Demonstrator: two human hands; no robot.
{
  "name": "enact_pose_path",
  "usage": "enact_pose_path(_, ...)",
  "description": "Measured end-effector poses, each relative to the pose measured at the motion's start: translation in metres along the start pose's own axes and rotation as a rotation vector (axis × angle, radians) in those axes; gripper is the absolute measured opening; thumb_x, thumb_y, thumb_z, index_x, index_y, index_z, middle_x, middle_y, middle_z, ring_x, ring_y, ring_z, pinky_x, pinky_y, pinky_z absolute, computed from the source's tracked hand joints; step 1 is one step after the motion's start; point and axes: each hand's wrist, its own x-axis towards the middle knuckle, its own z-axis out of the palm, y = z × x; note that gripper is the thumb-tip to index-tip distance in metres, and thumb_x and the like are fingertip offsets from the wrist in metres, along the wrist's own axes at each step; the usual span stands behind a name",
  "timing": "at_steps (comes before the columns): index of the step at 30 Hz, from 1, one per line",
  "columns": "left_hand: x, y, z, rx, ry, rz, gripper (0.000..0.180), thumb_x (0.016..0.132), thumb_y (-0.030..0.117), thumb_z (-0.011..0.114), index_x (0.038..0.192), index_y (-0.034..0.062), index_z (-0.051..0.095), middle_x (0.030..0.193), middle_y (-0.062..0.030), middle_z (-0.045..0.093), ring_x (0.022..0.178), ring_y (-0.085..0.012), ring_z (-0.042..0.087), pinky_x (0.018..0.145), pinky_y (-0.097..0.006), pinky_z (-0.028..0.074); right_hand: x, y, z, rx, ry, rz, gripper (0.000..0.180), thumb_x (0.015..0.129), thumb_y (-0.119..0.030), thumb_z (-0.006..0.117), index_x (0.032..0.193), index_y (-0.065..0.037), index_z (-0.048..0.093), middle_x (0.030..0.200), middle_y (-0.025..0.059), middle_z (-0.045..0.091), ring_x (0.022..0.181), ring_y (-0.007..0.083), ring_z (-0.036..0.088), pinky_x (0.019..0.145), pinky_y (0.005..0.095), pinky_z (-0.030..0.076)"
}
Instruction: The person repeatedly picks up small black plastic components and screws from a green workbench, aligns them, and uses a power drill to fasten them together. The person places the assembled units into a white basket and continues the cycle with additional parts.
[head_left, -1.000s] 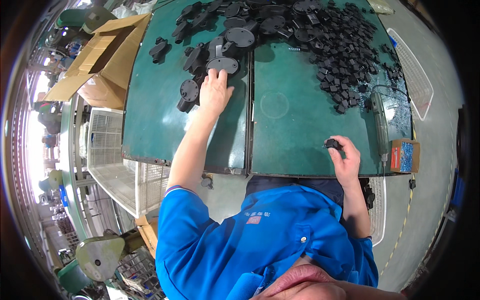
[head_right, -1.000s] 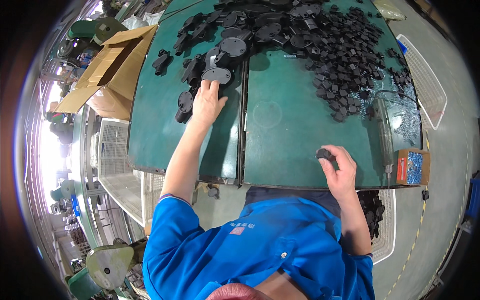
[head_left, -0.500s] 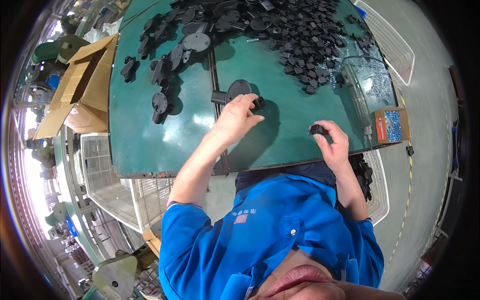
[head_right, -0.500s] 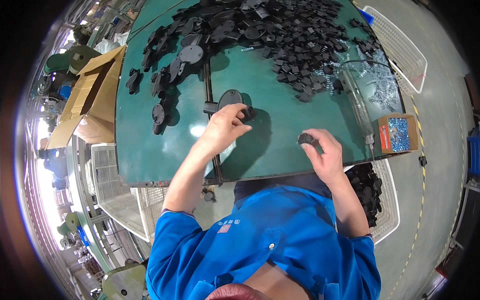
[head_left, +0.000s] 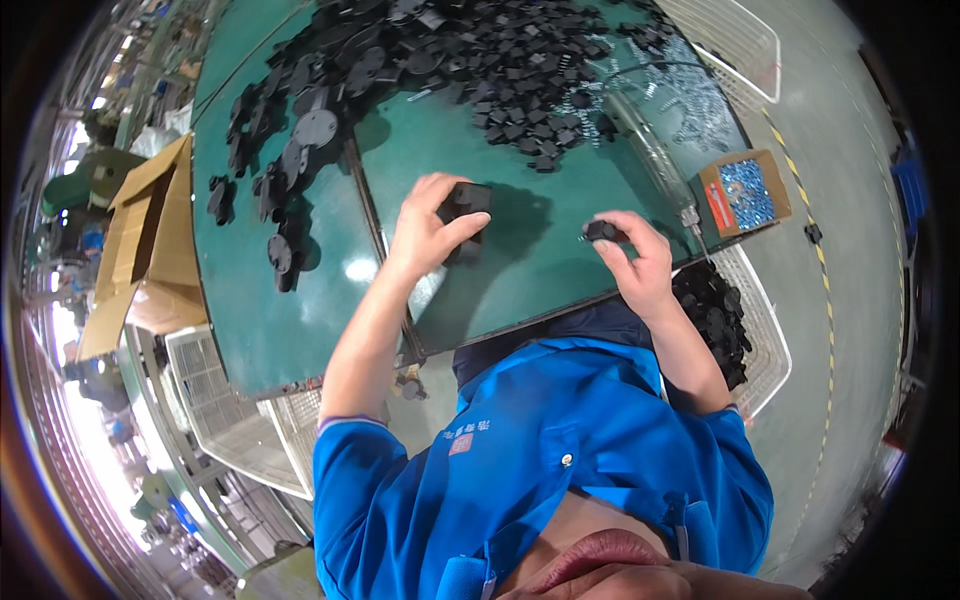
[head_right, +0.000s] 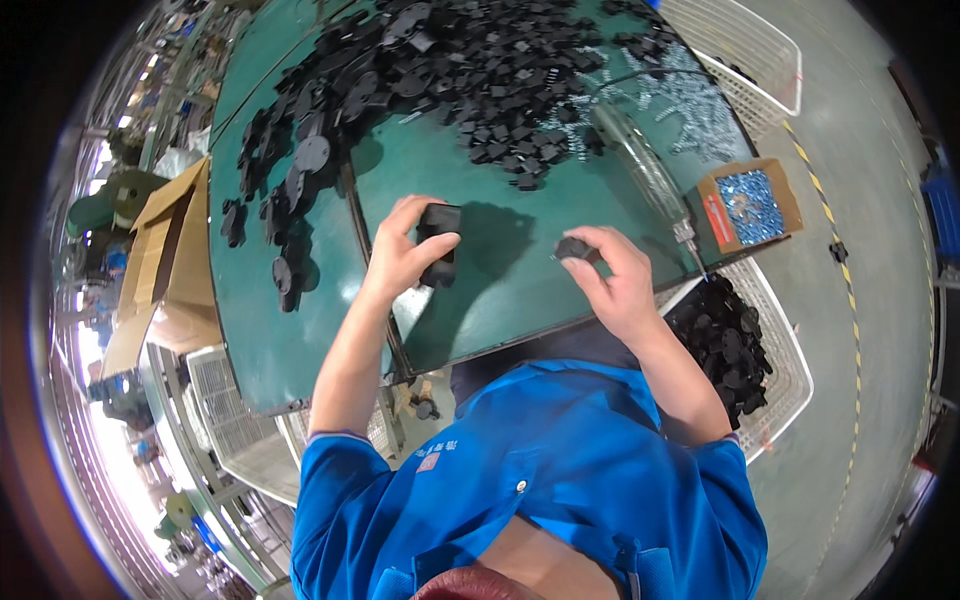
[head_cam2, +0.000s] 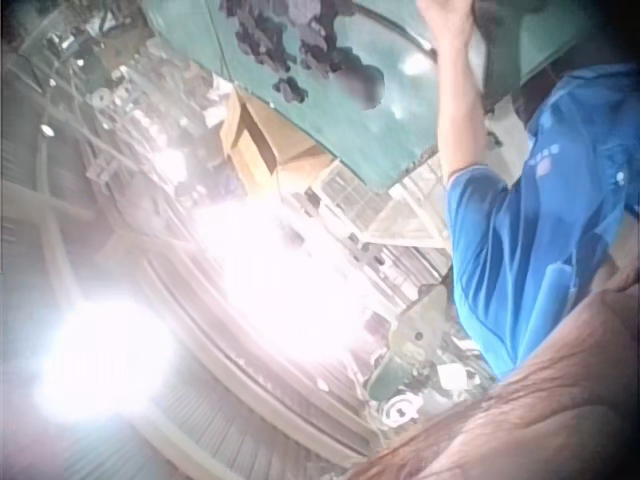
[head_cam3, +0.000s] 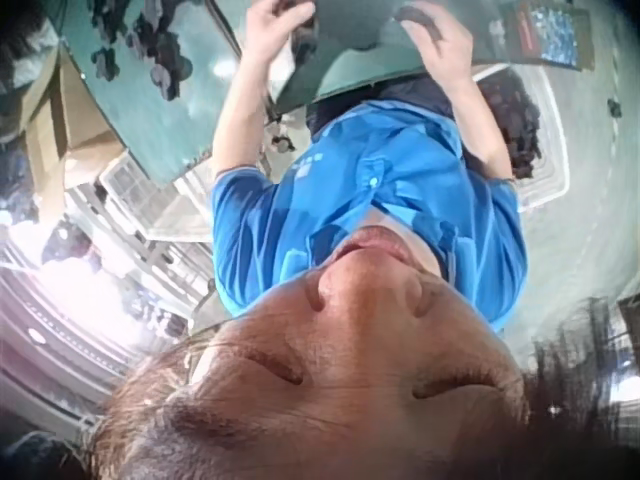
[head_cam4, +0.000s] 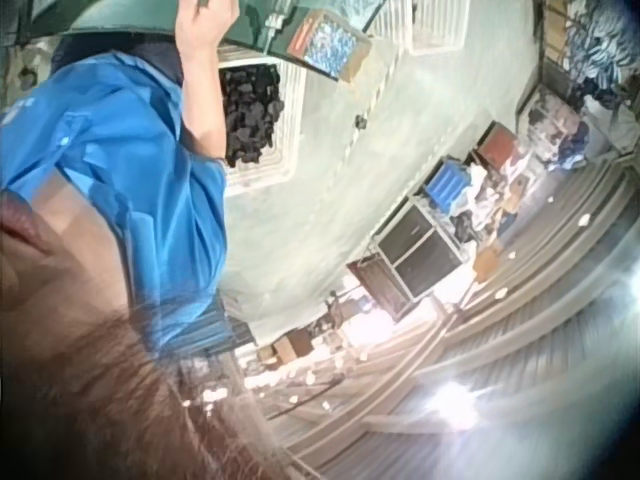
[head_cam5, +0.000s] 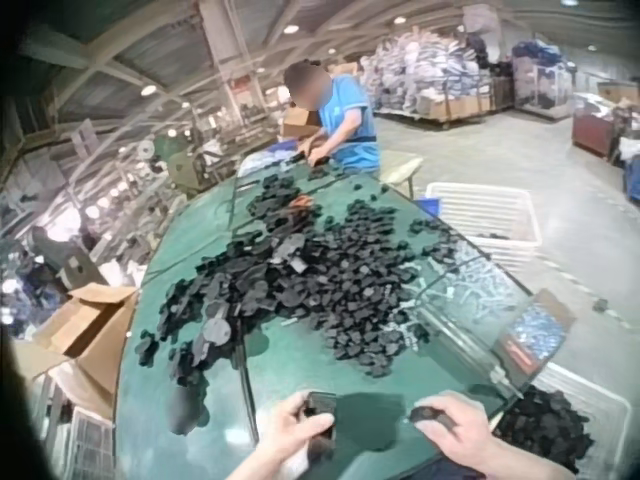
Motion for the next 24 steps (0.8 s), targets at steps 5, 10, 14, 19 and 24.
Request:
enact_pose_path(5, -0.029, 0.061, 0.066, -1.548, -0.032, -0.526, 0.043, 0.092, 0.038, 0.066, 0.118, 0.0041, 0.059, 0.107, -0.0125, 0.067, 0.092, -0.0212, 0.067, 0.079, -0.035, 0.057, 0.024, -0.017, 0.012, -0.008, 0.131, -0.296, 0.027, 0.085, -0.009, 0.072, 0.108, 0.0, 0.062, 0.099, 0.0126, 0.069, 0.081, 0.0243, 0.064, 0.073, 0.0318, 0.052)
enact_pose_path(10, -0.042, 0.083, 0.087, -1.768, 0.012, -0.594, 0.045, 0.096, 0.04, 0.061, 0.124, 0.0062, 0.055, 0.115, -0.0108, 0.064, 0.102, -0.0204, 0.065, 0.086, -0.036, 0.055, 0.028, -0.023, 0.028, -0.078, 0.15, -0.382, 0.027, 0.084, -0.012, 0.073, 0.105, 0.0, 0.063, 0.099, 0.0134, 0.069, 0.08, 0.0266, 0.064, 0.068, 0.0333, 0.053)
enact_pose_path(14, -0.048, 0.084, 0.088, -1.695, -0.006, -0.545, 0.051, 0.095, 0.041, 0.062, 0.13, 0.0068, 0.051, 0.122, -0.0104, 0.06, 0.111, -0.0216, 0.061, 0.093, -0.038, 0.053, 0.03, -0.022, 0.036, -0.13, 0.186, -0.435, 0.025, 0.084, -0.013, 0.073, 0.103, 0.0, 0.064, 0.098, 0.0139, 0.068, 0.081, 0.027, 0.064, 0.066, 0.0334, 0.053)
enact_pose_path(19, -0.048, 0.07, 0.087, -1.726, 0.041, -0.485, 0.047, 0.092, 0.033, 0.068, 0.128, 0.0058, 0.053, 0.117, -0.0087, 0.061, 0.105, -0.0193, 0.063, 0.091, -0.035, 0.054, 0.03, -0.042, 0.032, -0.152, 0.085, -0.249, 0.022, 0.082, -0.012, 0.073, 0.099, -0.001, 0.065, 0.093, 0.0127, 0.065, 0.082, 0.0282, 0.064, 0.066, 0.0347, 0.053)
enact_pose_path(24, -0.046, 0.055, 0.087, -1.589, 0.089, -0.312, 0.036, 0.092, 0.017, 0.069, 0.124, 0.0031, 0.061, 0.111, -0.0049, 0.065, 0.098, -0.013, 0.063, 0.085, -0.029, 0.053, 0.034, -0.068, 0.011, -0.394, -0.151, -0.15, 0.021, 0.079, -0.011, 0.073, 0.097, -0.003, 0.066, 0.09, 0.0104, 0.064, 0.08, 0.0302, 0.063, 0.067, 0.0386, 0.051)
